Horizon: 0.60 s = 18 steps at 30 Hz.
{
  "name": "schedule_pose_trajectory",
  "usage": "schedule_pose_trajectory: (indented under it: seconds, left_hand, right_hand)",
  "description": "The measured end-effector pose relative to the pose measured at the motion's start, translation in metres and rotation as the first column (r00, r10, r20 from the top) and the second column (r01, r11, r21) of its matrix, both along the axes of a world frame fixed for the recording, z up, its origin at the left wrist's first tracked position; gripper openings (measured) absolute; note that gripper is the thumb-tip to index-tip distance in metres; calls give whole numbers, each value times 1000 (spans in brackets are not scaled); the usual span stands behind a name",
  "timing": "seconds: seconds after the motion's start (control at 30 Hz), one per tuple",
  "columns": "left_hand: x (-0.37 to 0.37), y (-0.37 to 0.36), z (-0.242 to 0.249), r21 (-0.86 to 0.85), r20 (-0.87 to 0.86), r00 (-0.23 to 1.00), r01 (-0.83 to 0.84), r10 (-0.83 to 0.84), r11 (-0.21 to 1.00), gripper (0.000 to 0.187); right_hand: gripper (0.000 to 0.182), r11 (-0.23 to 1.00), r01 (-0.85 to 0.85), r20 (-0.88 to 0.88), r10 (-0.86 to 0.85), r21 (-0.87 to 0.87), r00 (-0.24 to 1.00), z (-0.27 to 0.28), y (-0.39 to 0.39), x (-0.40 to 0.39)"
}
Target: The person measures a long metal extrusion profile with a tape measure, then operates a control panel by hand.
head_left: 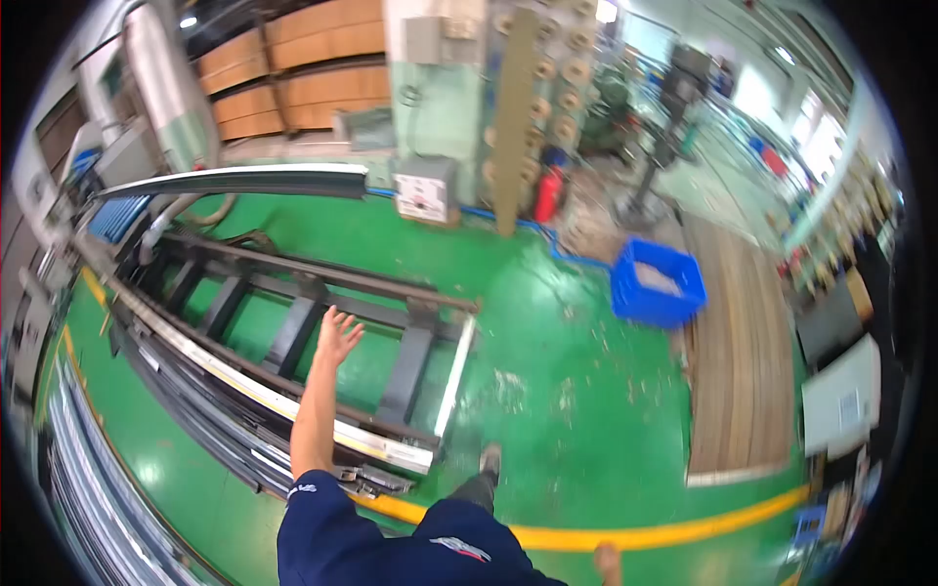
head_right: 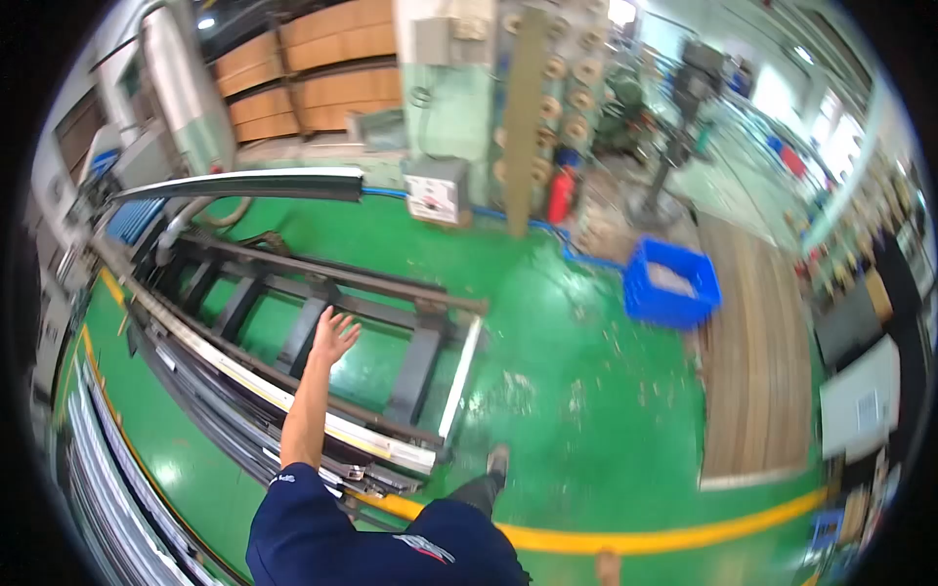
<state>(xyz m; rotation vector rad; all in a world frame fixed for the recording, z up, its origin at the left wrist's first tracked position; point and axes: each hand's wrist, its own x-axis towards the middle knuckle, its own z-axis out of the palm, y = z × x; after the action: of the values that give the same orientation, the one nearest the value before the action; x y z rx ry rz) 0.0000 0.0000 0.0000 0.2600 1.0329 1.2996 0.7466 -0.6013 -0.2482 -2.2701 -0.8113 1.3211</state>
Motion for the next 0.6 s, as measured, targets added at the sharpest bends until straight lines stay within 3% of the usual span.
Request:
schedule_pose_trajectory:
  seconds: [0.07,0.1,0.13,0.33,0.47,0.5,0.57,0.6]
  left_hand:
    - [5,62,43,14,67,990,-123,122,992,94]
    - [3,88,68,75,66,985,-164,159,984,105]
    - [4,119,94,53,26,963,-267,266,962,105]
    - [-5,231,219,71,-335,750,-583,570,809,125]
    - [-1,278,230,-64,-386,717,-648,581,759,124]
    - [-4,287,222,-17,-354,742,-614,570,789,136]
    - [-9,303,206,114,-293,766,-566,572,816,112]
    - [-15,314,202,87,-354,734,-591,579,802,97]
  right_hand:
    - [24,976,29,-23,-35,-216,999,43,92,-20]
    - [24,969,1,-31,-9,-246,999,57,137,-16]
    - [24,964,-20,-37,11,-266,999,68,183,-12]
    - [25,992,-79,-5,79,-100,997,113,431,47]
    - [28,985,-173,-13,173,-1,985,128,573,73]
    - [29,979,-203,-18,203,2,979,130,604,79]
    - [31,962,-274,-33,274,-5,961,126,662,91]
    - [32,950,-311,-41,310,-20,950,122,688,100]
